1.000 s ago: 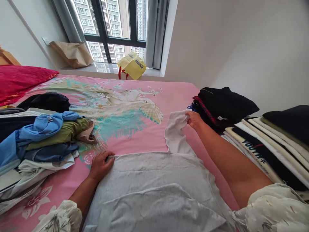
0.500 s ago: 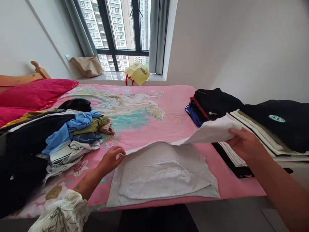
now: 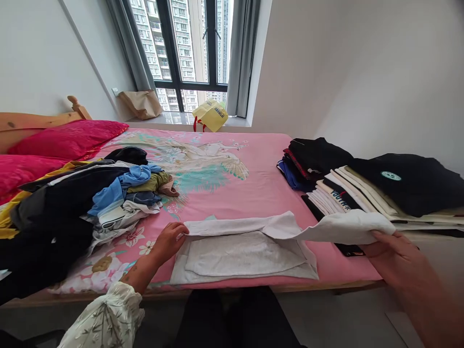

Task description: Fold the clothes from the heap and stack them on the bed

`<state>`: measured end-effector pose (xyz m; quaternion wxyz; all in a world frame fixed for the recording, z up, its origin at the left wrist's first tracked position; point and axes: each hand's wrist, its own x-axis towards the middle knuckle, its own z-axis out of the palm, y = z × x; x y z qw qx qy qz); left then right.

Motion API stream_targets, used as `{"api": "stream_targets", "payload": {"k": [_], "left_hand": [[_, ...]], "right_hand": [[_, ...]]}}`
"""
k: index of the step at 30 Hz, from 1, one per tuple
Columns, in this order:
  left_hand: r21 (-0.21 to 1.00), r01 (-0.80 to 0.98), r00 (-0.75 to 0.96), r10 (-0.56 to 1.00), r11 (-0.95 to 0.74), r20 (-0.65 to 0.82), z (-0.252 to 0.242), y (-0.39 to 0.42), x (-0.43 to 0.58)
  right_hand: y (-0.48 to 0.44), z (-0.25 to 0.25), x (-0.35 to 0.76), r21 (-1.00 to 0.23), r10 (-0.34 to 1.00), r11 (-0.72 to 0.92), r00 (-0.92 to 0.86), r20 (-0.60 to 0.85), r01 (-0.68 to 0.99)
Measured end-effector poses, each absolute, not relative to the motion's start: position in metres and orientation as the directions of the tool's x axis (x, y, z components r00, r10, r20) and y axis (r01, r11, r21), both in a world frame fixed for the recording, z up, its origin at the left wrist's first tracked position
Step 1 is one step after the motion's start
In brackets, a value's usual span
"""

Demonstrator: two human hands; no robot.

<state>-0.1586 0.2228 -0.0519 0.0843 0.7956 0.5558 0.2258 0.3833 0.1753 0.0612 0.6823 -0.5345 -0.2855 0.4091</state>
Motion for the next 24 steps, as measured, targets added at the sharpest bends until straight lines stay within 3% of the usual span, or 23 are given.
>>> {"api": "stream_targets", "payload": {"k": [7, 12, 16, 21, 24], "left_hand": [[0.382, 0.851, 0.289, 0.929, -0.359, 0.231, -0.067, 0.212, -0.157], [0.376, 0.852, 0.281, 0.924, -0.364, 0.259, -0.067, 0.209, -0.158], [0.367, 0.854, 0.279, 0.920, -0.369, 0.277, -0.061, 0.203, -0.157], [0.352, 0.861, 0.287, 0.922, -0.368, 0.261, -0.064, 0.197, -0.154], [0.336, 0.868, 0.289, 0.922, -0.366, 0.258, -0.068, 0.196, -0.155]], "right_hand": [[0.149, 0.037, 0.381, -0.966, 0.848, -0.024, 0.506, -0.156, -0.259], [0.129, 0.022, 0.384, -0.976, 0.885, -0.046, 0.444, -0.140, -0.215], [0.117, 0.019, 0.386, -0.981, 0.837, -0.001, 0.536, -0.106, -0.193], [0.107, 0.026, 0.376, -0.966, 0.782, -0.097, 0.582, -0.224, -0.241], [0.103, 0.030, 0.372, -0.966, 0.767, -0.093, 0.601, -0.223, -0.240]]}}
